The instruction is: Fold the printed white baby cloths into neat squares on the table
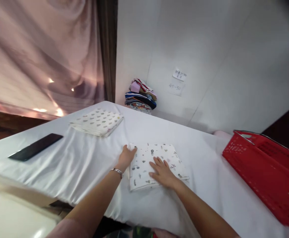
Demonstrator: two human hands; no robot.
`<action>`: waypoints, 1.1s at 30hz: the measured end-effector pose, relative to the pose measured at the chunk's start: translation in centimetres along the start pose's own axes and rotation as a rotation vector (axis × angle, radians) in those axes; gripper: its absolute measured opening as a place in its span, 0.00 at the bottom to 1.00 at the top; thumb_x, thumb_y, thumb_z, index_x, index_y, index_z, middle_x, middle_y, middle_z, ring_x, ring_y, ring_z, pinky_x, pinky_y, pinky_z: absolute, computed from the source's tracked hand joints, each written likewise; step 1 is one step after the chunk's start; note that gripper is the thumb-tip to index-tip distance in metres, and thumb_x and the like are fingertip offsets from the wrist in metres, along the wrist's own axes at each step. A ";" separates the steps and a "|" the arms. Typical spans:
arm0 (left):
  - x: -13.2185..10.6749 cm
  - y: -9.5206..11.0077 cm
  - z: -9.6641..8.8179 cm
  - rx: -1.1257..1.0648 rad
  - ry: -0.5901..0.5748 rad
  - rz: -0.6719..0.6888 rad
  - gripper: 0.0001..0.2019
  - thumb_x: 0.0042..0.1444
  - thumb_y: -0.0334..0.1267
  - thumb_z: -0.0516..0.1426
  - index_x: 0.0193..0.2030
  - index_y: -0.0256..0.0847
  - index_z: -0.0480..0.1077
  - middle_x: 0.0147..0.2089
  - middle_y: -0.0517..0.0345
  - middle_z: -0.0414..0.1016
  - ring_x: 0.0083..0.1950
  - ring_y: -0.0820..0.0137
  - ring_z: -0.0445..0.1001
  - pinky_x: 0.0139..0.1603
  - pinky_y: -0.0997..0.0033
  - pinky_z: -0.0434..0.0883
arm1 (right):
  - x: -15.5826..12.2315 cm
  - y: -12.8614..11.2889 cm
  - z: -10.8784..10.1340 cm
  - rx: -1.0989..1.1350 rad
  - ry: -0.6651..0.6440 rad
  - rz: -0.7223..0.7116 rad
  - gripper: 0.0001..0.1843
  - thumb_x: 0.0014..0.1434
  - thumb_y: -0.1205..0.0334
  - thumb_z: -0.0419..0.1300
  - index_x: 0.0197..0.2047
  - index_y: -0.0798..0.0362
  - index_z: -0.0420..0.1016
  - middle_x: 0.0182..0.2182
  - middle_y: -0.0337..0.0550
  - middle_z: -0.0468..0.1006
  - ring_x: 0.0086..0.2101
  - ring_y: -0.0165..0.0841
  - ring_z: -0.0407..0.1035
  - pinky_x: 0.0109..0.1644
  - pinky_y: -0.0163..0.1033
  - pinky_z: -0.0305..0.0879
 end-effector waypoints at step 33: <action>-3.3 4.2 3.9 0.492 0.075 0.657 0.25 0.61 0.49 0.45 0.62 0.42 0.59 0.68 0.50 0.52 0.69 0.58 0.44 0.67 0.48 0.39 | 5.3 10.8 -4.6 -0.109 0.225 0.357 0.35 0.63 0.46 0.39 0.67 0.56 0.43 0.68 0.46 0.35 0.65 0.39 0.28 0.64 0.49 0.37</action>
Point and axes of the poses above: each hand's wrist, its own x-axis towards the middle knuckle, its own z-axis out of the palm, y = z × x, the point moved 9 cm from there along x, towards the middle knuckle
